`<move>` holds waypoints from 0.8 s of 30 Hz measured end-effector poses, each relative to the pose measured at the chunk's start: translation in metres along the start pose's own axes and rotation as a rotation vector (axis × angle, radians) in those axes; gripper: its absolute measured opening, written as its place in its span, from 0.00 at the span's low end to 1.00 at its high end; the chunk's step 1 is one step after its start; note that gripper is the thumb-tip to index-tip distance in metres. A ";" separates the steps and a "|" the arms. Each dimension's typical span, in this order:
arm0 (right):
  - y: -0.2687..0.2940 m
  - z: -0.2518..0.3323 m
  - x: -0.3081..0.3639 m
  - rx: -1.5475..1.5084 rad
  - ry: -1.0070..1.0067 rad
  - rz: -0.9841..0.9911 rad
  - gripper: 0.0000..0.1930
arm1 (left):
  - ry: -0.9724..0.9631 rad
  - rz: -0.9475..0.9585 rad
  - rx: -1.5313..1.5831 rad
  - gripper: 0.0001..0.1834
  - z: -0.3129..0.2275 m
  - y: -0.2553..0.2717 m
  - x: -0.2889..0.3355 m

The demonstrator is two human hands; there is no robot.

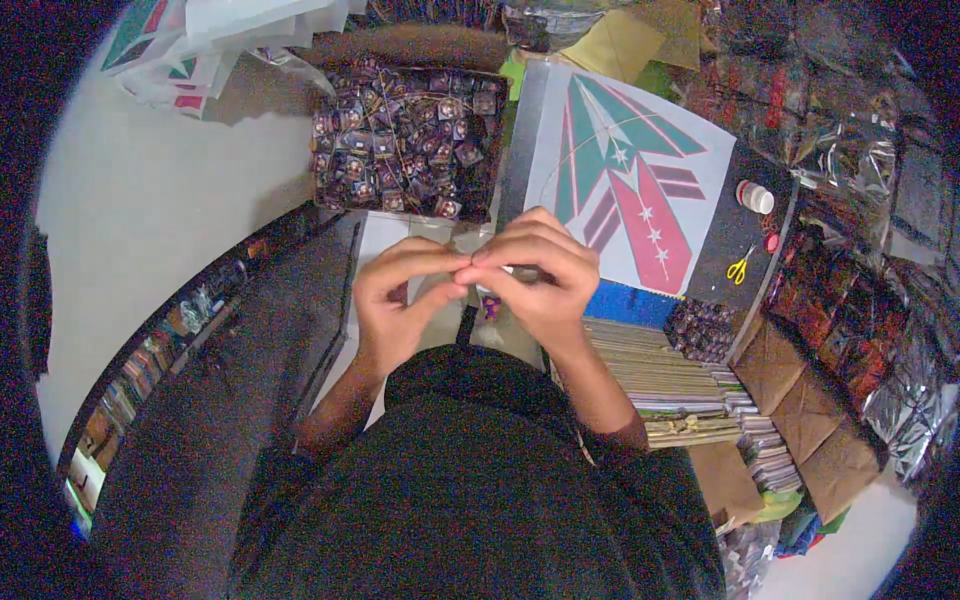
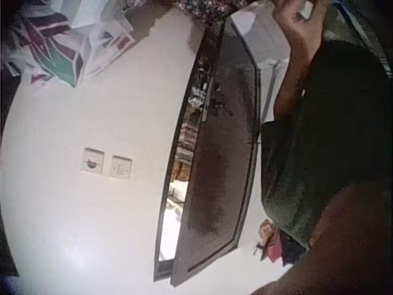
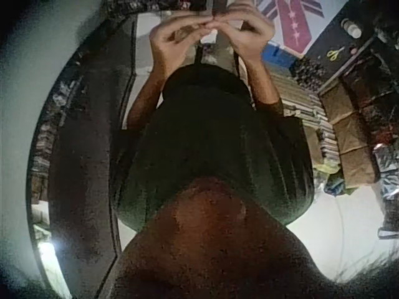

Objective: The person assembles a kite by applying glue to a white plastic rod and attaching it to the center of a patterned kite sheet. They press the rod into place and then use yellow scissors to trim the excess length of the rod from the bottom edge of the kite.

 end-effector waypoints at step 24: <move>-0.003 0.117 -0.005 0.448 0.635 0.151 0.11 | -0.363 0.080 -0.368 0.06 -0.084 0.030 0.021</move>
Point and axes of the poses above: each hand's wrist, its own x-axis away from the middle knuckle, its own y-axis out of the back of the hand, z = x × y, the point moved 4 cm from there along -x, towards the middle knuckle, and after that the axes turned 12 degrees about -z, right-handed, at the moved point
